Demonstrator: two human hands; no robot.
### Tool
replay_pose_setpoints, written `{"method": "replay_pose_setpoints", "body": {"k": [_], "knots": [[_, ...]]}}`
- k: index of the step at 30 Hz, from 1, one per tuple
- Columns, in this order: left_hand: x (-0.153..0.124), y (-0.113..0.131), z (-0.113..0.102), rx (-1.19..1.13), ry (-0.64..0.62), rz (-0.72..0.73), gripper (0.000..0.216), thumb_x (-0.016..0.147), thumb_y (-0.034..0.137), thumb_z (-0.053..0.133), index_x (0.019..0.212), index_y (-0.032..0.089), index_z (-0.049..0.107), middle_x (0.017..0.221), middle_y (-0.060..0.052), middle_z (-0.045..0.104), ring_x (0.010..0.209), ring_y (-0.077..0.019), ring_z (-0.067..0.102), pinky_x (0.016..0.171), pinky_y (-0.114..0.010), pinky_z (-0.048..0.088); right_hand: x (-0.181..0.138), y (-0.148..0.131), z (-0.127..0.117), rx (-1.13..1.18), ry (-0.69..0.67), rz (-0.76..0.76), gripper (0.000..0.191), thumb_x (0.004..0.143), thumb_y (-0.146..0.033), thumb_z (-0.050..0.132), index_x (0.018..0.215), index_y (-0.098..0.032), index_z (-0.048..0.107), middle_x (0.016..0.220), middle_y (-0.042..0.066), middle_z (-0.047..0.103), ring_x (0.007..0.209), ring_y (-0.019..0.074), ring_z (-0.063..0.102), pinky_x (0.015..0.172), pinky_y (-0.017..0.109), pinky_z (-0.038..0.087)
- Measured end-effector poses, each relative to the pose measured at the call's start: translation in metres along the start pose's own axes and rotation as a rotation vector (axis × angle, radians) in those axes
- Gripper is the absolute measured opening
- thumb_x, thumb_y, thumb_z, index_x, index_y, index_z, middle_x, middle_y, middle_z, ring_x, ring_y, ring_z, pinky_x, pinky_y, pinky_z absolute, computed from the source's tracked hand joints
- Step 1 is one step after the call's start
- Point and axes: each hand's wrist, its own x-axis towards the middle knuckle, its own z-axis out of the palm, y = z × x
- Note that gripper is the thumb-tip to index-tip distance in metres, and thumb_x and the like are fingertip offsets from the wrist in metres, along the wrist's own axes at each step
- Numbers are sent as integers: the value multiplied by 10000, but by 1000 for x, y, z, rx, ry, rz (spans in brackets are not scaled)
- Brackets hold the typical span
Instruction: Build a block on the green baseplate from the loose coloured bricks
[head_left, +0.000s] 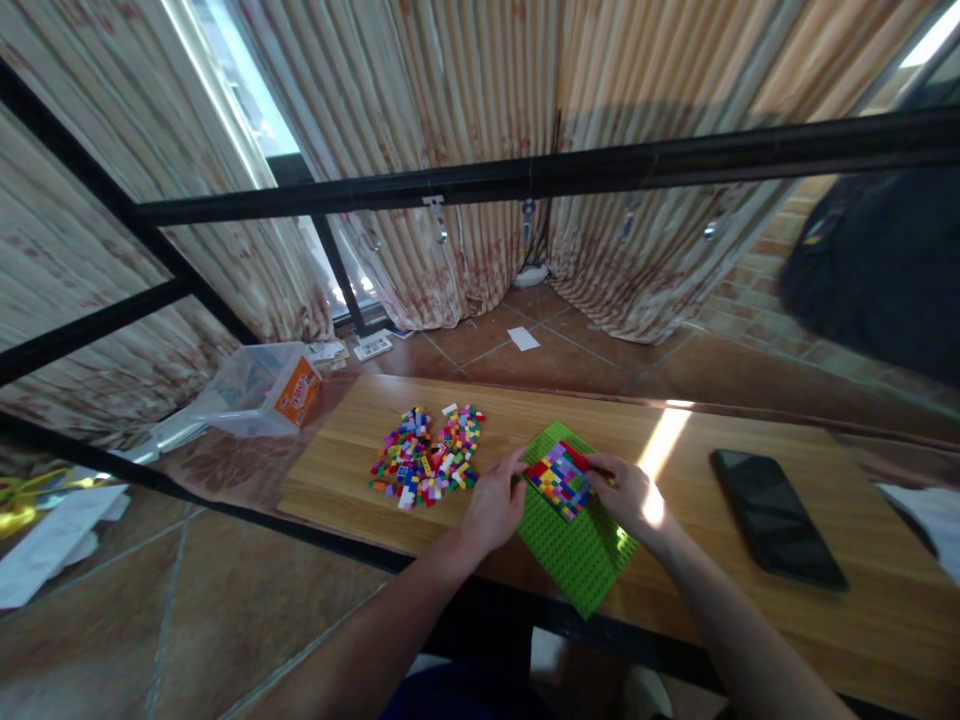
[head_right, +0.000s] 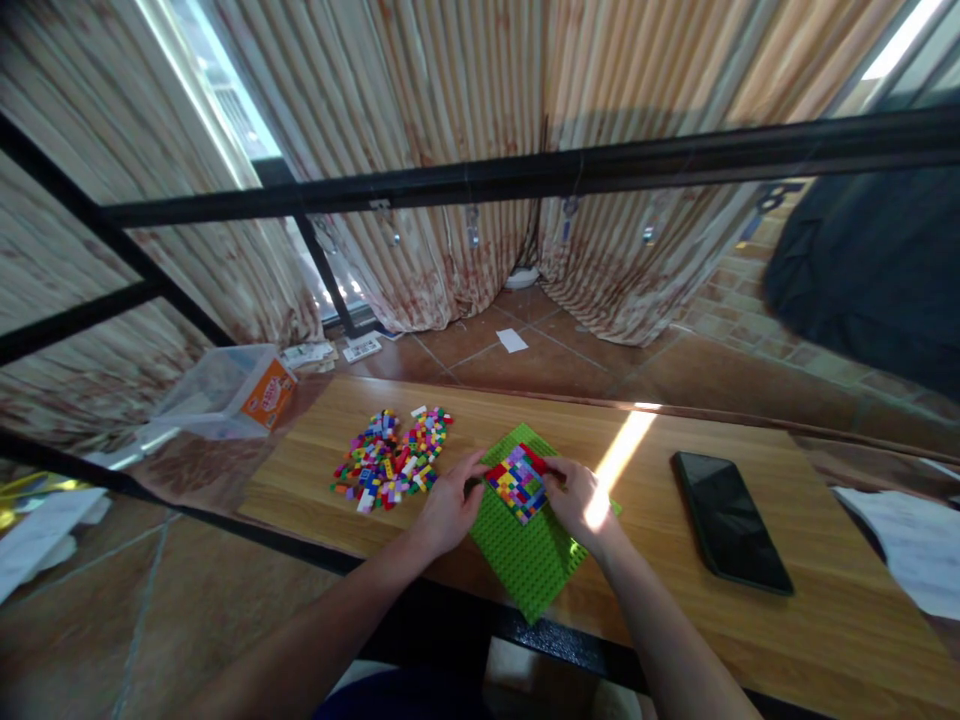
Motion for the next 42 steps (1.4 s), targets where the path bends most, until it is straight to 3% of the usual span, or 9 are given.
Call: {"method": "replay_pose_setpoints", "body": {"k": [4,9,12,16,29,34,38,42], "knots": [[-15,2,-17,29,39,33,513,851,118,505,1354,202,449,1200,-75,664,1136,-189,606,1015,-396,480,-1,1,-1,34,7,29,326,806,-280,509,1013,-207,751,919,52,765,828,216,703,718,308,542],[-31,-9,-56,173,170,54,426,878,155,511,1301,203,506,1118,-69,678,1068,-192,624,978,-394,494,-1,4,-2,68,43,50,333,781,-348,546,993,-191,750,872,64,767,749,216,702,654,308,540],[-35,-20,-81,299,263,22,359,878,153,511,1231,188,562,1031,-69,686,999,-197,632,936,-389,506,-1,8,-1,61,57,36,363,765,-389,551,981,-176,751,890,82,767,753,234,703,660,331,542],[-36,-30,-101,455,292,-47,314,841,108,531,1134,167,627,1052,-87,678,1008,-222,607,934,-398,495,1,16,1,42,60,36,390,751,-429,539,958,-180,756,847,85,765,718,248,699,625,345,540],[-11,-28,-97,673,227,-141,196,881,284,575,991,171,690,977,-88,658,953,-229,593,896,-373,451,3,19,1,-33,26,6,417,774,-467,508,961,-192,759,874,86,765,757,267,705,634,350,536],[-5,-31,-97,673,228,-172,115,864,240,582,880,178,677,929,-76,673,925,-228,602,882,-374,443,1,10,1,-41,47,-19,409,792,-439,486,955,-185,763,861,87,765,737,249,698,633,332,529],[-2,-21,-99,548,294,-161,124,882,190,515,899,176,636,911,-70,679,896,-216,617,838,-348,455,-1,6,-4,4,37,37,394,784,-433,514,949,-172,759,851,90,762,712,235,693,607,314,532],[-1,4,-91,229,258,-162,167,917,248,459,973,189,605,842,-27,674,730,-154,626,687,-266,464,-3,4,-13,103,163,46,373,815,-428,534,980,-166,744,912,98,759,756,225,697,668,321,554]]}}
